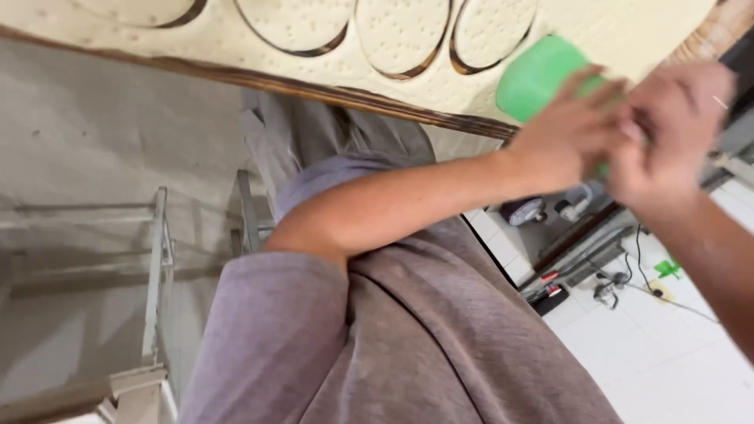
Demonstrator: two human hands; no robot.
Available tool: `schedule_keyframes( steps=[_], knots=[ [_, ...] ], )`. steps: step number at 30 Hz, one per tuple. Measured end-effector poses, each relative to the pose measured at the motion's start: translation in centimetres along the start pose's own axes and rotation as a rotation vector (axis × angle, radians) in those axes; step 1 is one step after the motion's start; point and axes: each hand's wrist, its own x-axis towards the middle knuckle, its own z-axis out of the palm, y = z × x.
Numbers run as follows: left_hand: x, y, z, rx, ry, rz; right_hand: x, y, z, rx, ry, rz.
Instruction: Cutting circular rounds from a sheet of dough using a docker and a cutter
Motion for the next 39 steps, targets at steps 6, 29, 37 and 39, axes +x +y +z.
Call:
schedule_keyframes(
  steps=[6,29,37,39],
  knots=[
    [7.6,3.3,1.8,0.091,-0.064,0.237,-3.2,2.9,-7.2,0.234,-0.044,0.405],
    [8.4,-7.5,4.0,0.155,0.233,0.028,9.0,11.7,-1.5,-0.157,0.017,-0.411],
    [12.8,-3.2,3.3,0.100,0.063,0.140,6.3,10.0,-6.5,-0.129,0.098,-0.067],
    [15.5,-2.4,4.5,0.092,0.148,0.223,7.7,10.2,-10.5,-0.120,-0.066,0.095]
  ],
)
